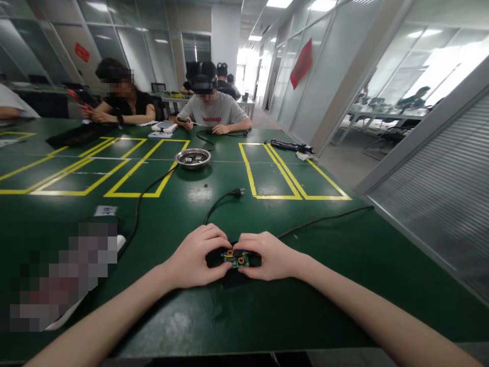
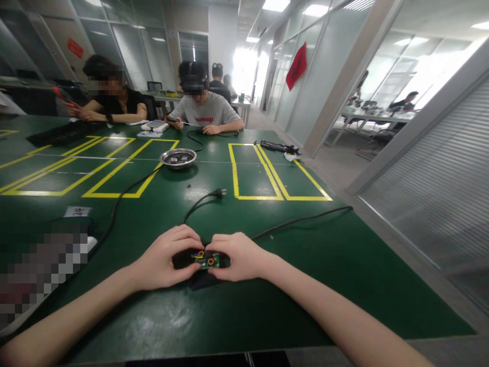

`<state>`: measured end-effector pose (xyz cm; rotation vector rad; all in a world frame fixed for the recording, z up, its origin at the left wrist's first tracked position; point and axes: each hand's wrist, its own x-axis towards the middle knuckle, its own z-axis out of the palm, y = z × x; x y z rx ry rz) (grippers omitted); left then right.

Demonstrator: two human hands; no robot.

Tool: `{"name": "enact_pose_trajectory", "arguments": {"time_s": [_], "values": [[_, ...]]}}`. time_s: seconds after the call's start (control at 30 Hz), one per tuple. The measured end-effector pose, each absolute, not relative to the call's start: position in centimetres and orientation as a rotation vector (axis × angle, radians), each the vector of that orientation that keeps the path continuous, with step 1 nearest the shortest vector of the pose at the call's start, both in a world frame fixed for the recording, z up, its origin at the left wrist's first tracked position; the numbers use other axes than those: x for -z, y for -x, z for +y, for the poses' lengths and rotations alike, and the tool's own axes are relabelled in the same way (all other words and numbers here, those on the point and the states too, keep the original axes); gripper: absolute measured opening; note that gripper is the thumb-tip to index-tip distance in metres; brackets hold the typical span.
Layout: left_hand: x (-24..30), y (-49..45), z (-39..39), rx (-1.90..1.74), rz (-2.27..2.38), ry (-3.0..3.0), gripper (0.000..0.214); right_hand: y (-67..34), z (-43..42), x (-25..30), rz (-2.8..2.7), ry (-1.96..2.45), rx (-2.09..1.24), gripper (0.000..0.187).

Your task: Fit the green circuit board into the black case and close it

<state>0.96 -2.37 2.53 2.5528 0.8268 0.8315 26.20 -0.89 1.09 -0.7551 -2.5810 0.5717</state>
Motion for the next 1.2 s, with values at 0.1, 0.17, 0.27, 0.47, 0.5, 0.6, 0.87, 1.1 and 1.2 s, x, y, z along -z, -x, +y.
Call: {"name": "enact_pose_trajectory", "arguments": {"time_s": [0.1, 0.17, 0.27, 0.47, 0.5, 0.6, 0.87, 1.1, 1.2], "values": [[-2.8, -0.9, -2.4, -0.772, 0.777, -2.552, 0.012, -25.9, -1.4, -1.4, -2.61, 0.786, -0.539, 0.029], [-2.7, -0.9, -2.3, -0.766, 0.77, -2.572, 0.016, -25.9, -1.3, -1.6, -2.625, 0.844, -0.503, 0.034], [-2.5, -0.8, -2.3, -0.754, 0.767, -2.572, 0.019, -25.8, -1.3, -2.0, -2.656, 0.918, -0.443, 0.047], [-2.2, -0.8, -2.2, -0.825, 0.895, -2.503, 0.018, -25.6, -1.4, -2.1, -2.644, 1.07, -0.306, 0.074], [-2.2, -0.7, -2.1, -0.814, 0.936, -2.496, 0.017, -25.6, -1.3, -2.0, -2.627, 1.097, -0.281, 0.076], [-1.9, -0.5, -1.5, -0.732, 1.032, -2.496, 0.016, -25.8, -1.0, -1.7, -2.579, 1.144, -0.248, 0.079], [-1.4, 0.6, -0.3, -0.709, 0.949, -2.421, 0.03, -26.0, -0.5, -0.9, -2.498, 0.991, -0.423, 0.043], [-1.8, 1.3, 0.3, -0.715, 0.965, -2.362, 0.009, -25.3, -0.4, -0.4, -2.42, 0.939, -0.484, 0.034], [-1.6, 1.1, 0.3, -0.739, 1.006, -2.403, 0.012, -25.2, -0.4, -0.4, -2.408, 0.937, -0.492, 0.033]]}}
